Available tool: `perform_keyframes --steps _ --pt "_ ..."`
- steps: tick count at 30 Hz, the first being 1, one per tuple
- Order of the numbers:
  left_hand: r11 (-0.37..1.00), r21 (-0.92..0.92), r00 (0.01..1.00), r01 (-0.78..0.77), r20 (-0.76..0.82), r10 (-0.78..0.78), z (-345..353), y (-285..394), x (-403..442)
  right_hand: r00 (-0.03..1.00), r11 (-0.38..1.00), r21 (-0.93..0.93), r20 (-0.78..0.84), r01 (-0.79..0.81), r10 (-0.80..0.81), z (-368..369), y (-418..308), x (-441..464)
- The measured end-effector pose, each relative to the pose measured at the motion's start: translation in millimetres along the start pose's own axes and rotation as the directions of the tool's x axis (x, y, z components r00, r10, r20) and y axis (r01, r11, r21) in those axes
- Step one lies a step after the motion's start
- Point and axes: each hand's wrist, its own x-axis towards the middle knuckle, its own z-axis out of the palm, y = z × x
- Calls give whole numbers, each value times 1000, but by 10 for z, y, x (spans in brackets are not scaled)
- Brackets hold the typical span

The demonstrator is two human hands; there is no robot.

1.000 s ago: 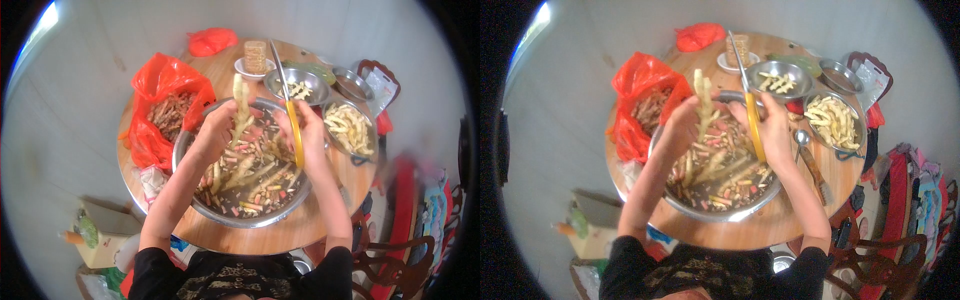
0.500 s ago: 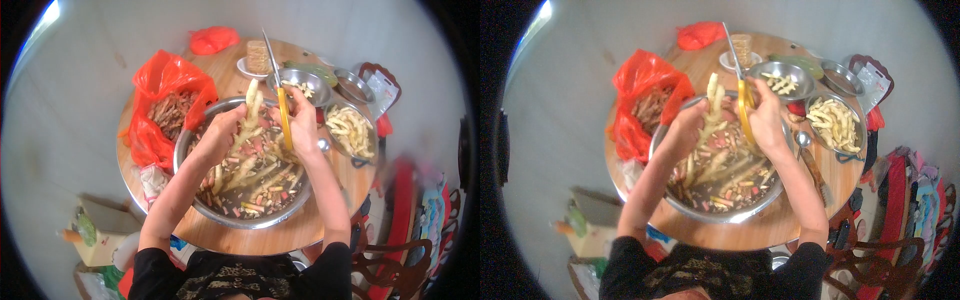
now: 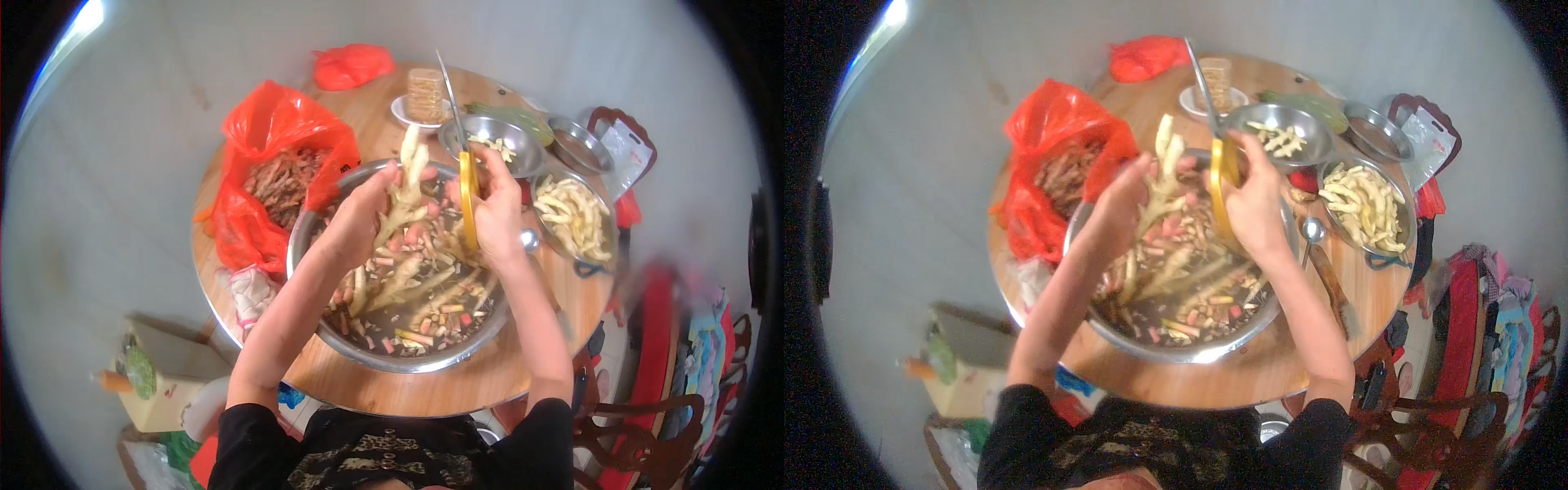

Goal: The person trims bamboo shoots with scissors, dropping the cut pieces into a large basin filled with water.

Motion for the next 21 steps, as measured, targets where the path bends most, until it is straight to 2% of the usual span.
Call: perform_keyframes --steps 1,2,3,4,5,6,7,9,10,11,13,14,16,17,19,21 --pt "1000 -1 1000 -4 -4 4 -36 -7 14 999 990 -133 13 45 -44 -65 7 -60" --pt "995 -97 999 19 29 -16 -101 -25 32 995 960 -263 37 94 -88 -118 17 -106" --pt "980 -193 997 49 64 -37 -135 -38 43 995 960 -263 45 95 -86 -210 41 -171" --pt "979 -197 998 44 57 -33 -133 -28 46 988 919 -369 108 139 -107 -314 73 -239" --pt "989 -119 996 87 -24 -90 -105 -15 50 978 865 -466 172 186 -118 -384 94 -277" --pt "989 -44 984 141 -107 -145 -53 3 41 966 890 -391 199 234 -166 -397 88 -291" --pt "988 -48 983 145 -109 -150 11 21 22 967 892 -391 199 228 -160 -432 38 -295" --pt "978 123 945 171 -302 -127 121 93 9 945 772 -577 312 267 -93 -523 -145 -240" --pt "978 122 944 172 -303 -128 76 69 18 927 696 -632 347 342 -141 -563 -181 -231" --pt "976 138 960 169 -247 -131 -11 35 43 927 696 -631 349 343 -141 -593 -244 -259" --pt "975 152 972 162 -197 -130 -99 20 73 910 569 -758 413 318 43 -639 -362 -362" --pt "977 159 977 143 -183 -113 -117 22 79 908 572 -756 417 319 44 -671 -377 -401" --pt "978 166 981 129 -167 -101 -167 14 97 831 570 -737 534 364 159 -733 -389 -469" --pt "981 147 987 124 -123 -106 -209 13 105 834 572 -737 529 359 158 -740 -379 -467" --pt "983 136 990 126 -74 -117 -196 17 121 863 718 -622 501 313 57 -756 -360 -418" --pt "984 109 979 144 -163 -125 -150 14 114 891 722 -646 444 246 94 -726 -426 -313"
